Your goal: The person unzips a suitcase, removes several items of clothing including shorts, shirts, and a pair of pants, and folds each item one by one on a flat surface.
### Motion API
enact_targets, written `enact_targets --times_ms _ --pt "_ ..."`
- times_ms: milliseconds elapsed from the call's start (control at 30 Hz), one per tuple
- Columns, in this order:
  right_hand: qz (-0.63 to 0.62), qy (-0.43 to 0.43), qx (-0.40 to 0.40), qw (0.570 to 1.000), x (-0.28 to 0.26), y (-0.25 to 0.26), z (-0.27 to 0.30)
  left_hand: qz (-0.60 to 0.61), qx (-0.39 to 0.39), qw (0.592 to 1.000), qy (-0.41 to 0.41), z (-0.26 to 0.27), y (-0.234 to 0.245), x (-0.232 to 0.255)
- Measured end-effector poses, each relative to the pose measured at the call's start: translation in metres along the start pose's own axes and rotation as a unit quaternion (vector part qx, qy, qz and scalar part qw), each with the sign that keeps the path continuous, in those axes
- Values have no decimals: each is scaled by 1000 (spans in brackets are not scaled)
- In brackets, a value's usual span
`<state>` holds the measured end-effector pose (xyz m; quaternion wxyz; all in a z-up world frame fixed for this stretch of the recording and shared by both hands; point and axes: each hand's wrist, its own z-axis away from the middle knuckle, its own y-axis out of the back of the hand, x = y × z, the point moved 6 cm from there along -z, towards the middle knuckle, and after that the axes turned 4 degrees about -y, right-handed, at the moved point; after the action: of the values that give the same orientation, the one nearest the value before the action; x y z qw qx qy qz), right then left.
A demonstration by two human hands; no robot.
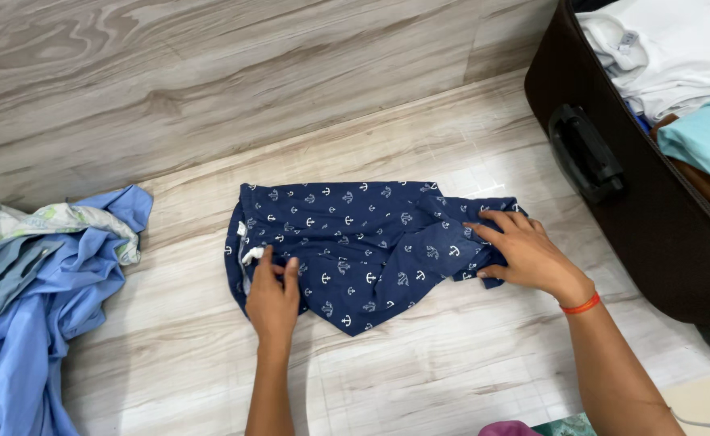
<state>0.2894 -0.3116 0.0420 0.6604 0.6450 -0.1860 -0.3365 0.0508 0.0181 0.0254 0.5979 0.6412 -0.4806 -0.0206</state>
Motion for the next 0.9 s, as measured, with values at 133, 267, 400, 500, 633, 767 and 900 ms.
enact_targets --times_ms 133,267,400,500,633,767,900 --pt "-34 10 -71 997 -25 2 8 -69 -21 997 5 -9 -15 2" --pt "-93 23 -200 975 -69 -7 28 -118 -101 984 85 -24 -23 2" --pt "-89 165 -219 958 -126 -17 53 -145 -210 957 134 -39 -37 1" --pt "-78 177 -270 943 -154 -29 66 -178 -161 969 57 -43 -54 6" --pt "-106 189 -240 946 -180 -43 78 -109 -117 987 16 -62 -41 -10" --pt "-263 205 -188 924 -217 -66 71 -102 76 992 10 -132 55 -35" --pt "-552 153 -349 742 -291 -89 67 120 174 963 -170 -174 137 -36"
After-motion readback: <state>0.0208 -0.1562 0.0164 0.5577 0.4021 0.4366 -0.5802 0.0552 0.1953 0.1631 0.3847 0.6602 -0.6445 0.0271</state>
